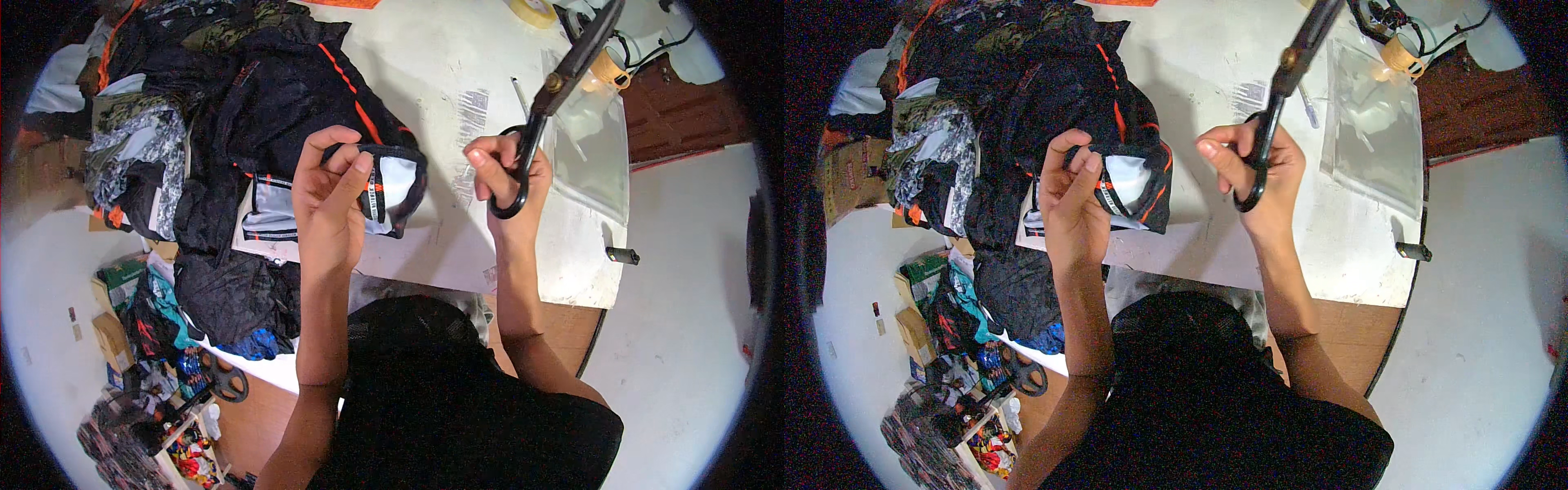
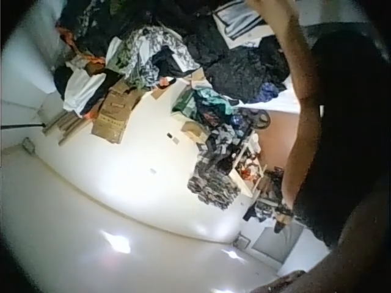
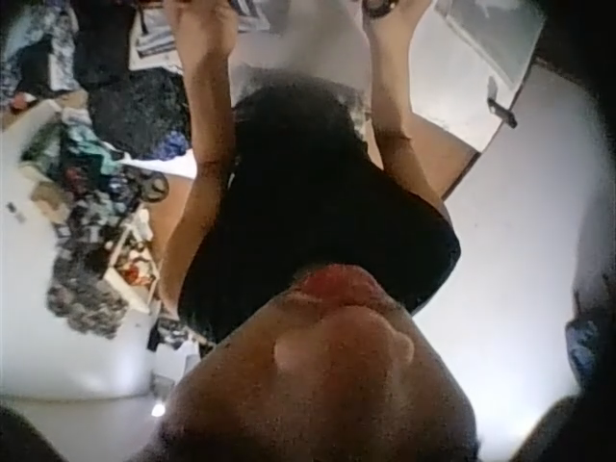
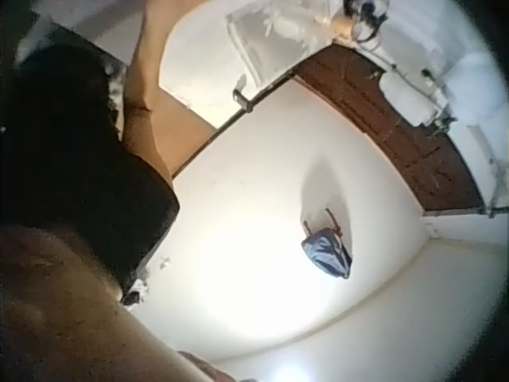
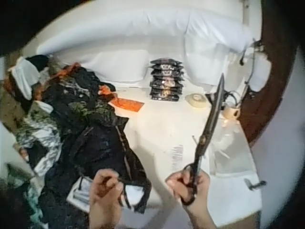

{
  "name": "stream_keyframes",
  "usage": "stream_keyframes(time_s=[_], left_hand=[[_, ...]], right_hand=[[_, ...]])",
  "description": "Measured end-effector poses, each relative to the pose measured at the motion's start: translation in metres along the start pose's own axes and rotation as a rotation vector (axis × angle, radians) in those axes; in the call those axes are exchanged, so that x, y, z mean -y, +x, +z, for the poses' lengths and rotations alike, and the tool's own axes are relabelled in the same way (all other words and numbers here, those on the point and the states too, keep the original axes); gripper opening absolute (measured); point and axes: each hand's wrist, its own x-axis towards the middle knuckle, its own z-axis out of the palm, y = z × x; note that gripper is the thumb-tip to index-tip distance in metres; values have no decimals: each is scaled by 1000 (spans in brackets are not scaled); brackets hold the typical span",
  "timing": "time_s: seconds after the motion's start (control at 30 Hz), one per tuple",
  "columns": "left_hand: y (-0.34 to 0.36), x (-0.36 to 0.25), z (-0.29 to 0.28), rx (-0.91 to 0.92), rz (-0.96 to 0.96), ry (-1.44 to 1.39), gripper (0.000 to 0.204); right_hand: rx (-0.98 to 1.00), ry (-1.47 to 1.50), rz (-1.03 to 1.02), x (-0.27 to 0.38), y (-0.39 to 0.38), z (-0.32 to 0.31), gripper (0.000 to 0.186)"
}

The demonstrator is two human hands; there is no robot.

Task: Using large shears to cut and trim sections of an athletic garment on a work table.

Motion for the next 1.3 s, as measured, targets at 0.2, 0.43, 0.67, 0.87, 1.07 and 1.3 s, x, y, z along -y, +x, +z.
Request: stream_keyframes(time_s=[0.2,0.43,0.67,0.87,1.07,1.3], left_hand=[[1,0,-2,49,29,0,23],[-2,7,-11,-54,-3,104,16],[-13,6,-6,-121,0,-9,14],[-17,11,-13,-174,-23,-16,16],[-16,19,-20,-275,-27,28,19],[-22,27,-13,-189,-221,25,25]], right_hand=[[-49,11,26,5,1,-11,34],[80,-65,183,-14,-30,19,28],[123,40,189,-41,-41,25,20],[158,-24,199,-23,-25,13,22],[134,-73,279,-13,-14,10,25],[128,62,348,-9,14,4,24]])
